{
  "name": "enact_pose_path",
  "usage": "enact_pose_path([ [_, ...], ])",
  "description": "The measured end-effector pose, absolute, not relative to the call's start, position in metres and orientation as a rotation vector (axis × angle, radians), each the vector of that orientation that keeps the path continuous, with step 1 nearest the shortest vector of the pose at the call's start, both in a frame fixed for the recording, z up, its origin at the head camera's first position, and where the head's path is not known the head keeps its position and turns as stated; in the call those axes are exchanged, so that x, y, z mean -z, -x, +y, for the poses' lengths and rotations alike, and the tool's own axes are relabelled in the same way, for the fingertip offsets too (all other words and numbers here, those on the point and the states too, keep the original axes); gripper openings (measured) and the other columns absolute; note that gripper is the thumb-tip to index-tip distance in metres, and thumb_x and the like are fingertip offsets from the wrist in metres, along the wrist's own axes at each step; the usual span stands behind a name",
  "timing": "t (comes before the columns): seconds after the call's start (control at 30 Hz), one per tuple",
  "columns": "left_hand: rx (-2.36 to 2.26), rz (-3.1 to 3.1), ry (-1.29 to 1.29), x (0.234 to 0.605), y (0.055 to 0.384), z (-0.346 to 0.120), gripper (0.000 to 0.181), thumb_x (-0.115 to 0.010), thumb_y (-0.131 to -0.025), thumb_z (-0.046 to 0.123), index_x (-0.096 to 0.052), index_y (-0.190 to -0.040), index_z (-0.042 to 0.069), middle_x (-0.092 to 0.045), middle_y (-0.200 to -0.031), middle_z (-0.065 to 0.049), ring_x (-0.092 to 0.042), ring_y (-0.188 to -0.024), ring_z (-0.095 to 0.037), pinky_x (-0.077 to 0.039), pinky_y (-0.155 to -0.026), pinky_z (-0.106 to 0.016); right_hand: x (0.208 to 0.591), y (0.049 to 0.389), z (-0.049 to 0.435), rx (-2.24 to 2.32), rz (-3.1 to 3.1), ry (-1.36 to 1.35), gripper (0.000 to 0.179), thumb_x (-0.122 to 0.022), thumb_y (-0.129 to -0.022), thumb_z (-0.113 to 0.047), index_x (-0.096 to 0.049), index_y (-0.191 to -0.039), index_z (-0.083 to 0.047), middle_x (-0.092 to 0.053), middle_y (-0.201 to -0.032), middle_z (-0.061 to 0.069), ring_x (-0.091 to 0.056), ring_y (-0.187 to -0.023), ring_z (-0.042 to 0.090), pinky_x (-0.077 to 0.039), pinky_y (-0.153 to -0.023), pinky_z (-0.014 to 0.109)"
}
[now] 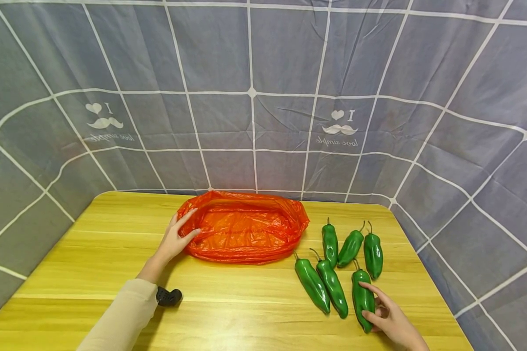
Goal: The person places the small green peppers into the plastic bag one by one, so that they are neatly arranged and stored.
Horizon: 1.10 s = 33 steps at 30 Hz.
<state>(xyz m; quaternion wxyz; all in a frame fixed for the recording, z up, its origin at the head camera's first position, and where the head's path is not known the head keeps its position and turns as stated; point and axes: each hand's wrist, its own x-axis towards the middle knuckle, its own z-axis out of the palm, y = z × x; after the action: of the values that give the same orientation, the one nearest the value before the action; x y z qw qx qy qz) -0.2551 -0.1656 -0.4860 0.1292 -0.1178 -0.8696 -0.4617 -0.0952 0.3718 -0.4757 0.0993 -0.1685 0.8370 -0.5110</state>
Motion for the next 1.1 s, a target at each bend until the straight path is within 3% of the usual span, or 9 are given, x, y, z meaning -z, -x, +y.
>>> enact_pose_path([
  [0.3,1.322,-2.617,0.294,0.486,0.259,-0.166,0.061,-0.065,-0.083,0.027,-0.041,-0.138,0.018,-0.012,-0.144,-0.032,-0.015,-0.129,-0.053,-0.020,-0.097,-0.068,0.478,0.093,0.374,1.668,2.419,0.445,0.065,-0.051,-0.088,0.006,-0.022,-0.144,-0.012,-0.051,-0.083,0.003,-0.059,-0.064,0.008,-0.052,-0.051,0.035],
  [0.5,1.328,-2.609,0.294,0.484,0.259,-0.165,0.061,-0.067,-0.082,0.024,-0.042,-0.137,0.017,-0.014,-0.144,-0.031,-0.017,-0.129,-0.051,-0.021,-0.098,-0.066,0.477,0.095,0.370,1.771,2.508,0.448,0.066,-0.053,-0.084,0.012,-0.023,-0.141,-0.003,-0.051,-0.085,-0.002,-0.061,-0.066,0.009,-0.049,-0.052,0.028],
  [0.7,1.332,-2.607,0.308,0.483,0.258,-0.165,0.061,-0.068,-0.082,0.022,-0.043,-0.136,0.015,-0.015,-0.143,-0.033,-0.017,-0.129,-0.052,-0.021,-0.098,-0.067,0.467,0.102,0.361,1.843,2.542,0.448,0.066,-0.054,-0.083,0.013,-0.026,-0.141,-0.002,-0.056,-0.090,-0.005,-0.062,-0.070,0.008,-0.050,-0.053,0.025],
  [0.97,1.344,-2.610,0.311,0.480,0.258,-0.166,0.060,-0.067,-0.082,0.021,-0.043,-0.136,0.014,-0.020,-0.142,-0.032,-0.020,-0.129,-0.051,-0.022,-0.098,-0.066,0.448,0.121,0.336,1.936,2.472,0.669,0.066,-0.052,-0.080,0.019,-0.027,-0.139,0.004,-0.047,-0.086,-0.003,-0.054,-0.065,0.004,-0.042,-0.046,0.028],
  [1.1,1.347,-2.585,0.332,0.481,0.259,-0.167,0.061,-0.068,-0.082,0.019,-0.042,-0.136,0.013,-0.025,-0.141,-0.029,-0.026,-0.127,-0.048,-0.024,-0.100,-0.063,0.440,0.128,0.317,1.978,2.425,0.705,0.065,-0.053,-0.080,0.018,-0.028,-0.139,0.003,-0.048,-0.094,-0.001,-0.052,-0.066,0.005,-0.044,-0.049,0.026],
])
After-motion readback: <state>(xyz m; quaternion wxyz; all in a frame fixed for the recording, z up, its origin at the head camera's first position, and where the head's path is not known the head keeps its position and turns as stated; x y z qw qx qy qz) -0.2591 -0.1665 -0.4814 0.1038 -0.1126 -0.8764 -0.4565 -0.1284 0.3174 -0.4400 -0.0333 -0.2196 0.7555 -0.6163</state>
